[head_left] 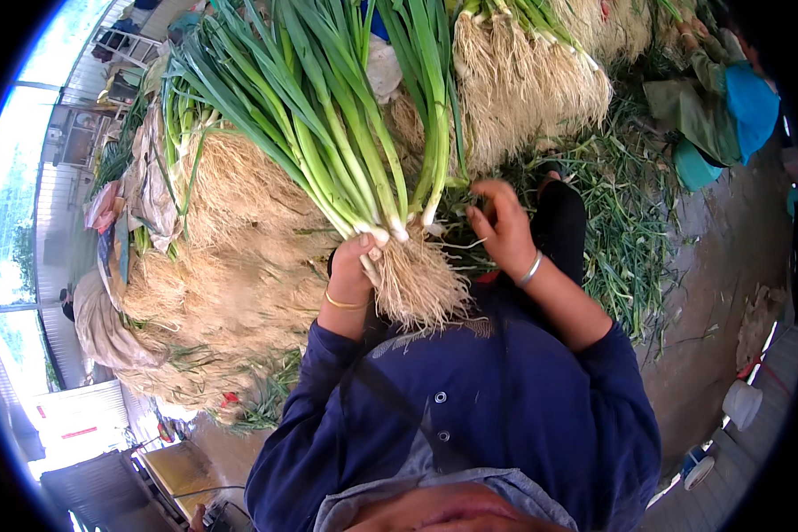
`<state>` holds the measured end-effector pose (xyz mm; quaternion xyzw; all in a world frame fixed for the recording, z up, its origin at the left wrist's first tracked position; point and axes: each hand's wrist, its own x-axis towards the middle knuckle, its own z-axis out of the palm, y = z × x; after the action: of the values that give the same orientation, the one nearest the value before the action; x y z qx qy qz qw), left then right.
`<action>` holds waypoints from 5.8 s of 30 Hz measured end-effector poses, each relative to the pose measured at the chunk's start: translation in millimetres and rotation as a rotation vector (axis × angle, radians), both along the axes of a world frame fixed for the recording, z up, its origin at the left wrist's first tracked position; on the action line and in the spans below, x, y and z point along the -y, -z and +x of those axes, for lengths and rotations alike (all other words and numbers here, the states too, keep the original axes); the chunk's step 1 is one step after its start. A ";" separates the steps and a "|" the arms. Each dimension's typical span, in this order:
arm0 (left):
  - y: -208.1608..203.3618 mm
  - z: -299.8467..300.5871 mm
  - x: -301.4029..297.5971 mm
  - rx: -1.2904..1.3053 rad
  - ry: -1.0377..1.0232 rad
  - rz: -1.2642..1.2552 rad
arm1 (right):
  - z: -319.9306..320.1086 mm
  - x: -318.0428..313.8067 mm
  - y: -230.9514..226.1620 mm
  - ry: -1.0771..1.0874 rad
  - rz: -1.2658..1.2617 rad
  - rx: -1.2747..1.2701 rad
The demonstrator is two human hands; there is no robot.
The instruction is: The person processes scallions by hand, picking up bunches, removing outer leaves and debris, and placing the cleaned scallions onto a large pile.
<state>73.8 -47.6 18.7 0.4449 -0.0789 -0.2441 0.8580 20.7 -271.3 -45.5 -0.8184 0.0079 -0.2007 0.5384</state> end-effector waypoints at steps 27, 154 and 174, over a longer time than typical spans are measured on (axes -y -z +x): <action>-0.1 -9.6 6.7 -0.167 0.013 0.140 | -0.2 1.2 -95.9 -0.286 -0.194 0.203; -9.0 -17.6 13.6 -0.143 0.155 -0.221 | 99.0 -28.4 -80.9 -0.527 0.816 -0.389; -1.5 -14.2 20.9 -0.027 0.073 -0.266 | 101.9 -35.8 -56.2 -0.559 1.080 -0.256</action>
<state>59.7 -68.5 20.2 0.3209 -0.1151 -0.2688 0.9009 122.6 -235.5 10.7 -0.4194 -0.0418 0.0801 0.9033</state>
